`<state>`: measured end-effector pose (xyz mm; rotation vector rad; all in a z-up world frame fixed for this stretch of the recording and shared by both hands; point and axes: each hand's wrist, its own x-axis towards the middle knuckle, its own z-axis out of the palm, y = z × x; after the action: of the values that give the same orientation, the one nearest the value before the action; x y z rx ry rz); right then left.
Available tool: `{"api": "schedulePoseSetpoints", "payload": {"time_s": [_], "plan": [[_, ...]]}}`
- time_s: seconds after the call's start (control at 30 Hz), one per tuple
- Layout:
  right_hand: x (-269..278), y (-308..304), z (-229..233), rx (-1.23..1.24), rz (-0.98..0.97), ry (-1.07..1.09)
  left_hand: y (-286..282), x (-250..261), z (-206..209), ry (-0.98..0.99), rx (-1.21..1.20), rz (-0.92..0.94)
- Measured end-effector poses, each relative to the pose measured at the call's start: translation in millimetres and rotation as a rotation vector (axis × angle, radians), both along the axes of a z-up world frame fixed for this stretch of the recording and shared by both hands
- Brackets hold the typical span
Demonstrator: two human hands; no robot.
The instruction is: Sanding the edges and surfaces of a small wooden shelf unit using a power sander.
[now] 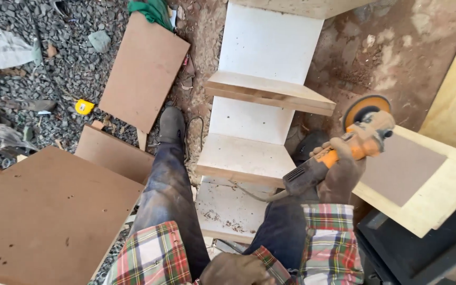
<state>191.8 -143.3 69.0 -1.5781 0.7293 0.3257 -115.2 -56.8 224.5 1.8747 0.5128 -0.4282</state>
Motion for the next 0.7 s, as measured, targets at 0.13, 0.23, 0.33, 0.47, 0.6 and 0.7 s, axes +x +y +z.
{"api": "schedulePoseSetpoints", "payload": {"time_s": [0.13, 0.23, 0.33, 0.47, 0.6, 0.7], "plan": [[-5.6, 39.0, 31.3, -0.013, 0.059, 0.056, 2.5, 7.3, -37.8, -0.026, -0.008, -0.019], [-14.5, 54.1, 33.0, 0.029, 0.034, 0.119, 19.4, 44.5, -0.3, -0.007, 0.073, 0.129], [-19.8, 65.0, 37.7, -0.063, 0.106, 0.151, 9.1, 22.7, -30.0, 0.047, -0.058, 0.053], [-26.6, 64.9, 29.3, -0.074, 0.131, 0.161, 15.6, 38.4, -29.0, 0.006, 0.093, 0.246], [-34.0, 64.5, 22.3, -0.026, 0.151, 0.171, 21.6, 44.1, -70.3, 0.033, 0.141, 0.133], [-38.4, 68.1, 22.1, -0.088, 0.149, 0.180, 31.9, 69.7, -102.9, 0.032, 0.175, 0.046]]}}
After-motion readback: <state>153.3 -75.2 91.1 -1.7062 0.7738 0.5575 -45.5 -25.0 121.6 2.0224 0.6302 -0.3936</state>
